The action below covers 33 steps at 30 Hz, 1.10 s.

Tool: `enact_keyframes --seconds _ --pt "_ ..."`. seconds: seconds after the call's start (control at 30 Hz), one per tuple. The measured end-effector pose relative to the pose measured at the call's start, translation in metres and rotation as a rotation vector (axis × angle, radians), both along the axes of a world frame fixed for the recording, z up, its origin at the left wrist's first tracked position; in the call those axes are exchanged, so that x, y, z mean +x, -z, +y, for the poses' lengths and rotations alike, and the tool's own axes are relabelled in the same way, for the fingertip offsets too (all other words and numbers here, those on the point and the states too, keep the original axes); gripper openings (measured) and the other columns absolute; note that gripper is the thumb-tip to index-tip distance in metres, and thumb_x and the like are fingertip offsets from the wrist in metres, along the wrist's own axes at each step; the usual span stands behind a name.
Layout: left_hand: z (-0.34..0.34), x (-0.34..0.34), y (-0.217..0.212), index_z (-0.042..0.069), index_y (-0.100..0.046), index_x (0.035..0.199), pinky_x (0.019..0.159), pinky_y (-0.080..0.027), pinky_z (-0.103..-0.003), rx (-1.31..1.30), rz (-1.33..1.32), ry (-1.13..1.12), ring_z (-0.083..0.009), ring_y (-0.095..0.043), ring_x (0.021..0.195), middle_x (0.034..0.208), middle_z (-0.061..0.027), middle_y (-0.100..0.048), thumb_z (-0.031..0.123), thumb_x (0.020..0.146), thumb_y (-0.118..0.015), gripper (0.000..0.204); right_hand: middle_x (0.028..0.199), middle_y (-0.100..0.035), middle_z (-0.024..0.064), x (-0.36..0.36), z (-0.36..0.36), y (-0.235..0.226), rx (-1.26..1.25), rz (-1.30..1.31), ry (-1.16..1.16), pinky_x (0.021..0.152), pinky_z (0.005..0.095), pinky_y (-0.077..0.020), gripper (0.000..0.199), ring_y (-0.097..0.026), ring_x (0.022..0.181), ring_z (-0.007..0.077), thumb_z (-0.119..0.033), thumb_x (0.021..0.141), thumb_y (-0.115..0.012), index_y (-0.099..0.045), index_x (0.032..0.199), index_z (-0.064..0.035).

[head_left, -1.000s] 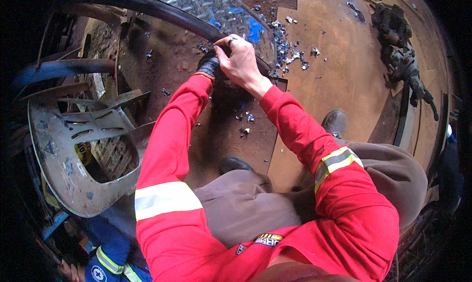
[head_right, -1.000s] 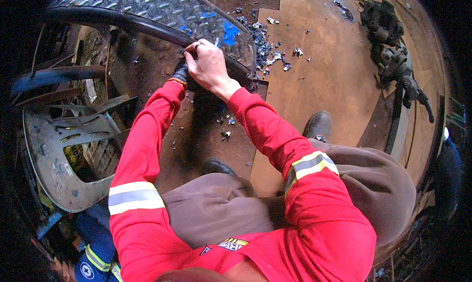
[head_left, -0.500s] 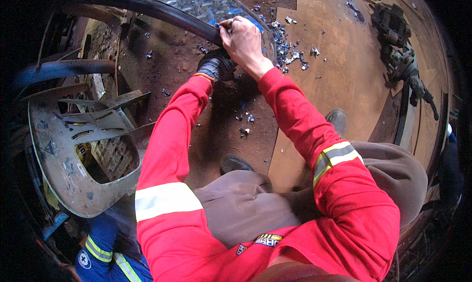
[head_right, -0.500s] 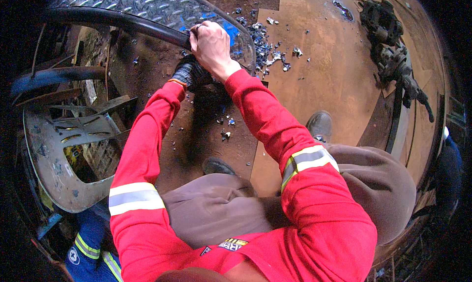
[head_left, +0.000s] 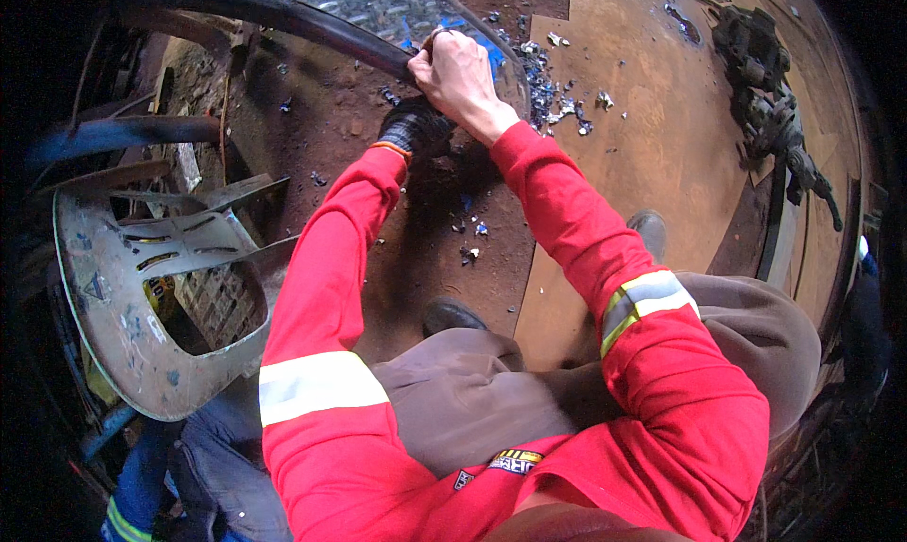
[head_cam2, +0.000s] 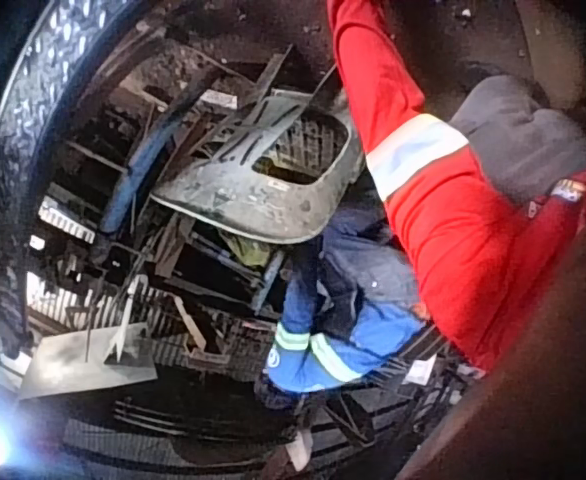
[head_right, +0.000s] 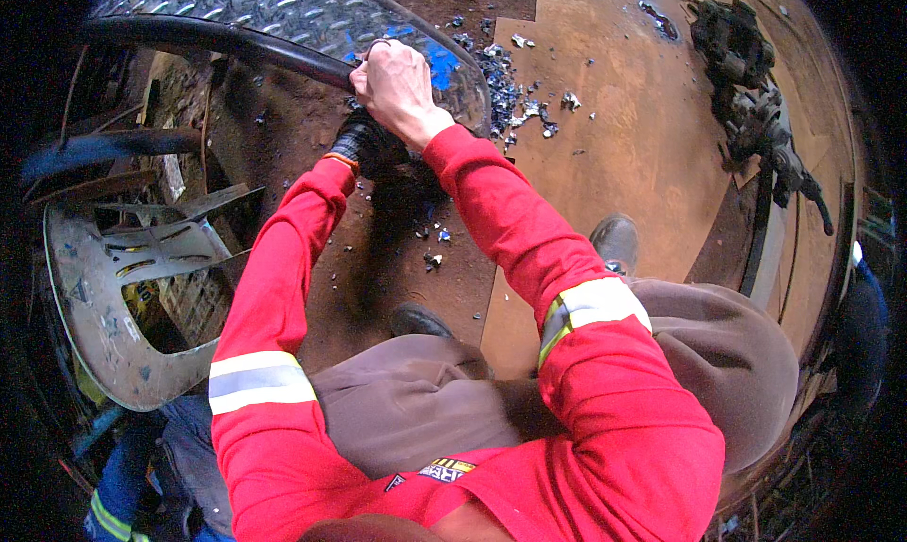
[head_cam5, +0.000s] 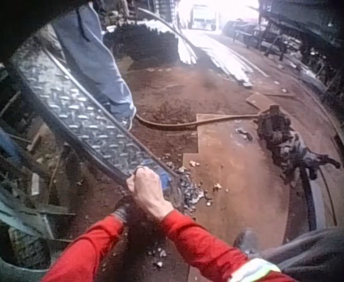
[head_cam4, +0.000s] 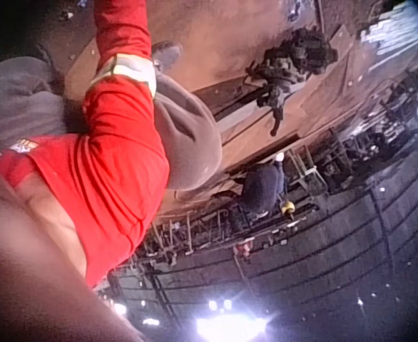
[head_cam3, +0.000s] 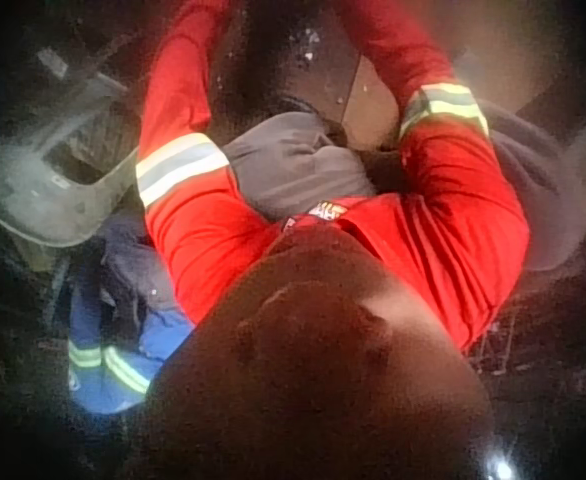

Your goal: The person scrapes blue paint off a curved metal plate using a handheld tool. They repeatedly rub the tool along the surface to remove paint chips, which fall onto the floor.

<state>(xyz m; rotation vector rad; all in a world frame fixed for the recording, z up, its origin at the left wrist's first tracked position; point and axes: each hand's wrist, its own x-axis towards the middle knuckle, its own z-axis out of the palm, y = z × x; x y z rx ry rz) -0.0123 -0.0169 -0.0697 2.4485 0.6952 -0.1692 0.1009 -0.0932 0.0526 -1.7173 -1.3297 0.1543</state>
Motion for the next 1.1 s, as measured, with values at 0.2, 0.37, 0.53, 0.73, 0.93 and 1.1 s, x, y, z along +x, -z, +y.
enact_keyframes --seconds 0.2,0.37,0.53,0.73,0.93,1.1 --pt "-0.002 0.005 0.003 0.013 -0.045 0.131 0.094 -0.04 -0.038 -0.035 -0.012 0.004 -0.0261 -0.051 0.11 0.127 -0.0129 -0.052 0.033 0.093 -0.045 0.044 0.071 -0.065 0.0213 0.003 -0.007 -0.003 -0.086 0.155 -0.02 0.068 0.0401 -0.0519 0.023 -0.066 0.07 0.0341 -0.02 0.076 -0.061 -0.067 0.076 0.0015" --pt "-0.003 0.006 0.0 0.012 -0.044 0.132 0.096 -0.038 -0.036 -0.058 -0.014 0.0 -0.0238 -0.048 0.114 0.129 -0.0117 -0.05 0.032 0.095 -0.043 0.042 0.073 -0.065 0.0228 0.005 -0.011 -0.004 -0.114 0.227 -0.031 0.069 0.0402 -0.0519 0.024 -0.066 0.071 0.0346 -0.022 0.076 -0.061 -0.067 0.077 0.0018" --pt "-0.002 0.006 -0.001 0.011 -0.043 0.133 0.099 -0.036 -0.034 -0.094 -0.032 -0.015 -0.0215 -0.046 0.117 0.132 -0.0105 -0.048 0.031 0.097 -0.041 0.041 0.073 -0.065 0.0214 0.007 -0.01 -0.001 -0.098 0.204 -0.06 0.068 0.0386 -0.0515 0.025 -0.067 0.07 0.032 -0.022 0.077 -0.061 -0.068 0.08 0.0022" --pt "-0.003 0.014 0.022 0.009 -0.041 0.134 0.101 -0.034 -0.032 -0.251 -0.143 -0.027 -0.0187 -0.043 0.12 0.135 -0.0091 -0.046 0.029 0.1 -0.039 0.04 0.079 -0.065 0.016 0.01 -0.02 0.006 0.05 0.326 0.039 0.068 0.0361 -0.0507 0.022 -0.064 0.072 0.0273 -0.019 0.077 -0.066 -0.069 0.086 0.0005" --pt "0.028 -0.005 0.095 0.011 -0.041 0.133 0.099 -0.036 -0.03 -0.348 -0.41 -0.222 -0.0158 -0.047 0.113 0.128 -0.006 -0.05 0.031 0.102 -0.031 0.038 0.088 -0.063 0.0148 -0.016 -0.011 0.005 0.148 0.301 0.054 0.074 0.0376 -0.0503 0.019 -0.063 0.082 0.0302 -0.019 0.078 -0.068 -0.07 0.085 -0.0014" --pt "0.023 -0.006 0.097 0.013 -0.049 0.129 0.096 -0.041 -0.041 -0.384 -0.414 -0.115 -0.0317 -0.053 0.113 0.129 -0.0177 -0.052 0.037 0.088 -0.047 0.048 0.085 -0.064 0.0168 -0.006 -0.01 0.007 0.042 0.362 0.074 0.073 0.0391 -0.0501 0.015 -0.063 0.079 0.0313 -0.016 0.08 -0.066 -0.069 0.083 -0.0018"
